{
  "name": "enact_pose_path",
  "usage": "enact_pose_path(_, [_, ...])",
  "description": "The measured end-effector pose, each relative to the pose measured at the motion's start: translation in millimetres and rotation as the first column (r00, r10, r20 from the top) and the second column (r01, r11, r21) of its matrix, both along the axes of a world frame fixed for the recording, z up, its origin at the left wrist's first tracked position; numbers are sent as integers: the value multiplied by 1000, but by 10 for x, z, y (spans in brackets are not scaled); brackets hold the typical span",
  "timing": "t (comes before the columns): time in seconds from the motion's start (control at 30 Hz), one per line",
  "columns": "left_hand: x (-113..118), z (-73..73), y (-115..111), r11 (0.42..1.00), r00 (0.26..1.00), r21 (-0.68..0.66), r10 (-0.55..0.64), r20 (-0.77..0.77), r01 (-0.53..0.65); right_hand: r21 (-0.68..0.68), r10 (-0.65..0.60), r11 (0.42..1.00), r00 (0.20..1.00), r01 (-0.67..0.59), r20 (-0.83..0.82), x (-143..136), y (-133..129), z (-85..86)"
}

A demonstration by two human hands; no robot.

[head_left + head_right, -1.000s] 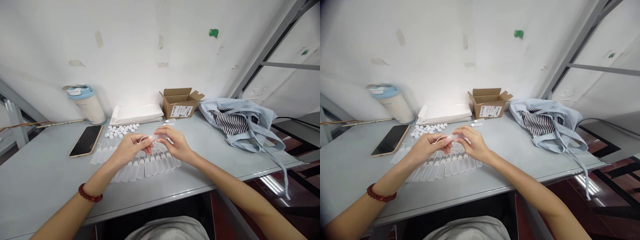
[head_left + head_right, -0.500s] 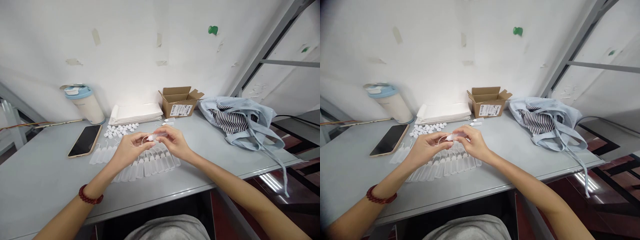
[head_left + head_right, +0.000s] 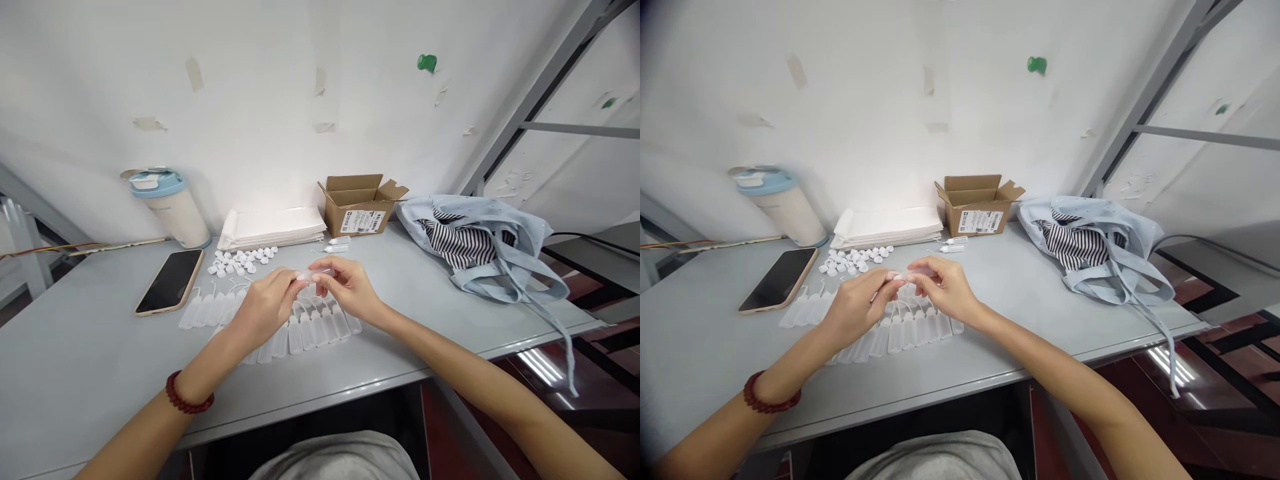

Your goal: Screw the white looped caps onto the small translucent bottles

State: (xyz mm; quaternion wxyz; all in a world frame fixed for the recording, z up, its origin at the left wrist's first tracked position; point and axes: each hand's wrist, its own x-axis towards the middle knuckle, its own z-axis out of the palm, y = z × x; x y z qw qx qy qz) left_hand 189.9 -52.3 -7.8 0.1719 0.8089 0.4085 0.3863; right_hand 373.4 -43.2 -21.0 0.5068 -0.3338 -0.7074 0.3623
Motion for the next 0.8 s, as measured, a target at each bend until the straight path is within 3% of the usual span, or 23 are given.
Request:
enact_pose_path(0.07, [4,-53,11,982,999,188,22,-33,-15,-86,8,996,1000,-8,-1,1,0,13])
enact_pose_path(0.13, [6,-63,17,982,1000,189,26,-17,-22,-135,19,991,1000,-20,-3,6,8,17])
enact_pose_path(0.23, [7,0,7,997,997,-71,11,77,-5,-64,25,998,1000,-24,1,19,28,7])
enact_pose_path(0.33, [5,86,-5,939,985,-334,-26,174,83,145,-8,989,999,1,50,32,35,8])
enact_pose_path(0.43, [5,127,-5,867,963,-465,-55,264,177,313,-36,950,994,1,105,41,22,36])
enact_pose_path(0.53, [8,123,-8,777,937,-563,-94,337,281,402,-46,916,991,-8,125,45,8,60])
enact_pose_path(0.57, [8,118,-13,770,937,-570,-100,336,286,415,-57,910,989,-3,133,46,6,61])
enact_pose_path(0.67, [5,114,-38,856,967,-480,-81,241,191,434,-121,900,976,30,182,52,7,39])
enact_pose_path(0.8, [-10,110,-56,973,994,-211,-85,62,96,406,-105,914,963,-4,246,70,12,29])
